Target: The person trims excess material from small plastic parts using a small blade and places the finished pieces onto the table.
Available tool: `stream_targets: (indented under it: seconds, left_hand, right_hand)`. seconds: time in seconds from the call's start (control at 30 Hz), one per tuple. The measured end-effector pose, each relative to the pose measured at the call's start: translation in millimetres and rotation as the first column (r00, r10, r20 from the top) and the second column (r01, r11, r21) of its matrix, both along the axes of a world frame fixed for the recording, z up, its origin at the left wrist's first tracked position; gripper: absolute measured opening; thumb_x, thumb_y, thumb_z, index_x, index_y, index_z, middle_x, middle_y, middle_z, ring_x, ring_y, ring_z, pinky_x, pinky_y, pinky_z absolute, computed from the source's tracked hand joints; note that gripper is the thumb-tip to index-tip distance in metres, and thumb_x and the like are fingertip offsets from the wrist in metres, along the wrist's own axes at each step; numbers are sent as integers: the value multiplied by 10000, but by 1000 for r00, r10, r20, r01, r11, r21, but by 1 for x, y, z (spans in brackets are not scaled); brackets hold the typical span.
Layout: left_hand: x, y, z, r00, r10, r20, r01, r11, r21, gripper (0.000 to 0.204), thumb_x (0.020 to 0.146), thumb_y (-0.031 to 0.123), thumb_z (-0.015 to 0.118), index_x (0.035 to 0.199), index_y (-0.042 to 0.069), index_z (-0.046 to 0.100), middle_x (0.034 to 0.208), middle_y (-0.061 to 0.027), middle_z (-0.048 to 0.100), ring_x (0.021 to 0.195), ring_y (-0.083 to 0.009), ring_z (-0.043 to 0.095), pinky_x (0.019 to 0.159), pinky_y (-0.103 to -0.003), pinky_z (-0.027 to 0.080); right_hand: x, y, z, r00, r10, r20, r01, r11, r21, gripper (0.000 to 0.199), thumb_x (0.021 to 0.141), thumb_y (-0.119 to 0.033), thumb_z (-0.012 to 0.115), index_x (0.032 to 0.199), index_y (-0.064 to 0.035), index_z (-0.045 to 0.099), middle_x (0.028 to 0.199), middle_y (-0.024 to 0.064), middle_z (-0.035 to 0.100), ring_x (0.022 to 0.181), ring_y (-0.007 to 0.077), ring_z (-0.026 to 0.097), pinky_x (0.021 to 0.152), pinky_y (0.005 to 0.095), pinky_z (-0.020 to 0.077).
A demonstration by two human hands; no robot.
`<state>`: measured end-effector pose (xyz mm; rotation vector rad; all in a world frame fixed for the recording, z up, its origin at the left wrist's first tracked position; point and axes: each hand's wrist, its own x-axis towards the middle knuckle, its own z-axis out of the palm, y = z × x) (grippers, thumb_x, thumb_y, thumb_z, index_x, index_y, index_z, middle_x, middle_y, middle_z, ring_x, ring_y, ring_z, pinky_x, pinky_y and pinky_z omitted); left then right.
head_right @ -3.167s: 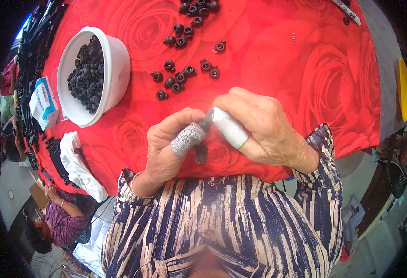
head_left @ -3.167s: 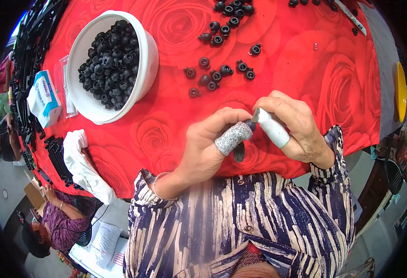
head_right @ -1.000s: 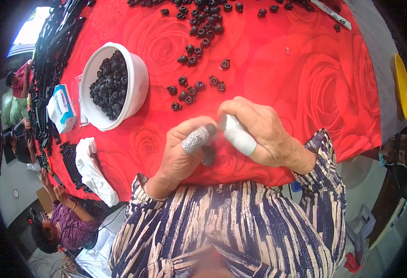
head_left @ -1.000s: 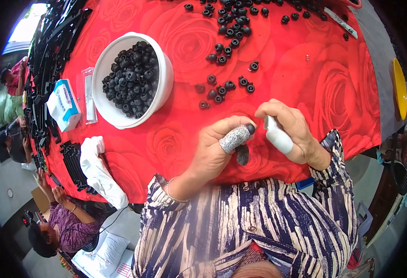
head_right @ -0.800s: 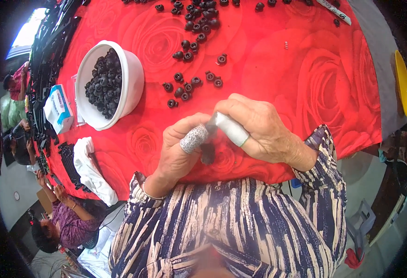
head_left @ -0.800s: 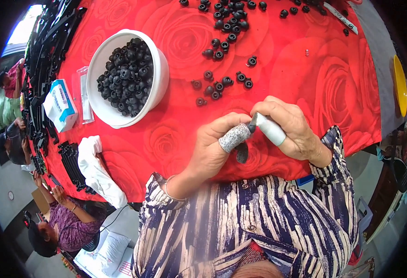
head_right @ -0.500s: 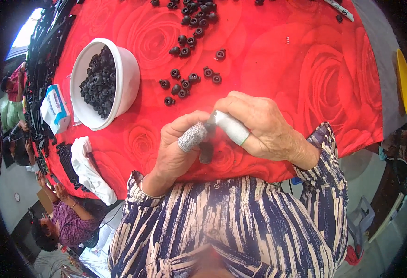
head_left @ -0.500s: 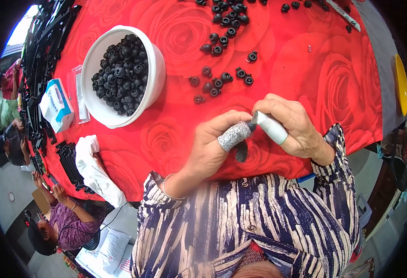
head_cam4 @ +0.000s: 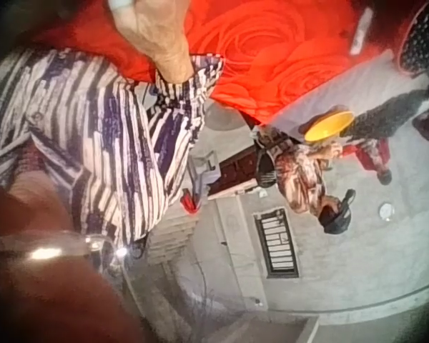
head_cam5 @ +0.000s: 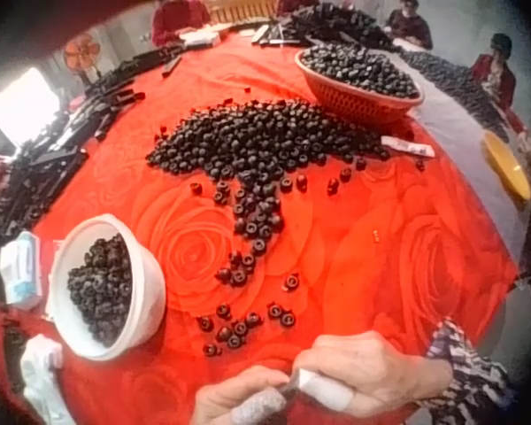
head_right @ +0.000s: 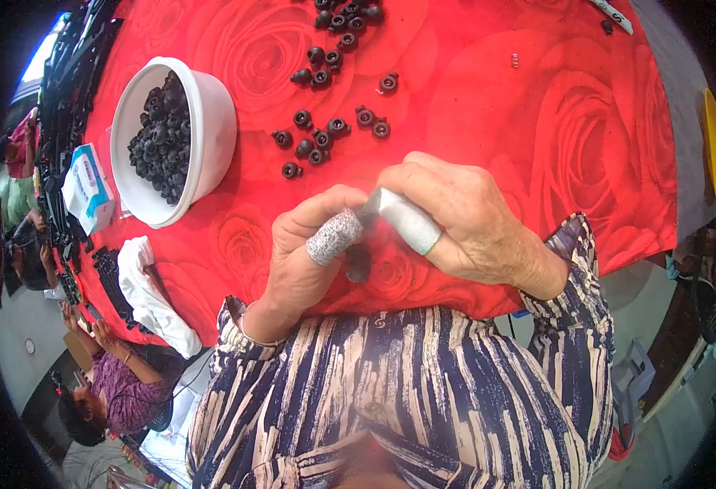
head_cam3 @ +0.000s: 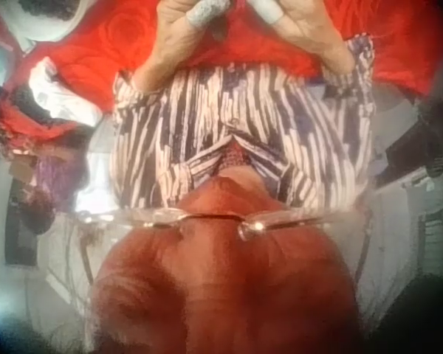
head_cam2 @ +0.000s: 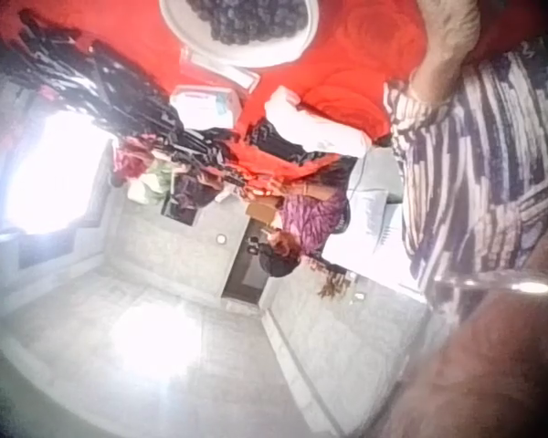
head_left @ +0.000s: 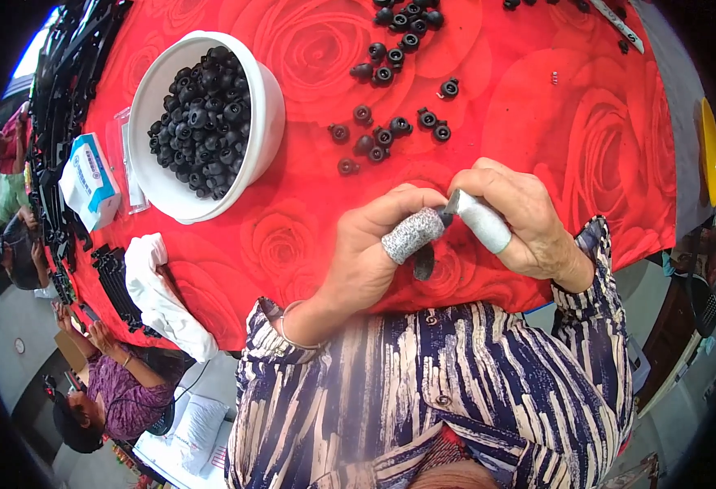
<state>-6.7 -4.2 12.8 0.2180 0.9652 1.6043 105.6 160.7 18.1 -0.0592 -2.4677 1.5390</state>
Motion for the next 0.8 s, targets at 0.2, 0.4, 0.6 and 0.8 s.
stream_targets:
  seconds: [0.2, 0.4, 0.6, 0.8]
  left_hand:
    - [0, 2, 0, 1000, 0, -26, -1, 999, -34, 214, 878, 54, 566, 1079, -16, 587, 902, -26, 541, 672, -74, 542, 529, -203, 454]
    - [-7, -2, 0, 1000, -2, -22, 0, 995, -99, 190, 868, 55, 580, 1047, -4, 604, 887, -15, 575, 703, -72, 557, 554, -199, 451]
    - [-16, -9, 15, 514, 119, -849, -16, 991, 130, 224, 754, 29, 688, 971, 7, 638, 885, -92, 618, 753, -160, 596, 654, -268, 471]
    - [-69, -24, 33, -195, 242, -950, -660, 684, 310, 299, 694, 27, 741, 979, 33, 652, 870, -71, 624, 706, -149, 593, 637, -241, 462]
  right_hand:
    - [-1, 4, -1, 999, 28, 18, -28, 999, 24, 182, 803, -20, 541, 975, 37, 519, 745, 124, 518, 625, 253, 527, 552, 327, 406]
    - [-2, 6, 5, 988, 157, 0, -157, 986, -51, 142, 772, -41, 576, 901, 14, 553, 701, 122, 500, 612, 292, 530, 542, 367, 413]
    - [-6, 15, 11, 956, 292, -31, -290, 924, -249, 151, 776, -20, 564, 919, 27, 563, 737, 122, 551, 625, 257, 556, 548, 326, 416]
    - [3, 12, 13, 993, 101, 68, -87, 981, -174, 111, 798, -38, 568, 890, 25, 569, 726, 96, 545, 600, 190, 548, 529, 284, 407]
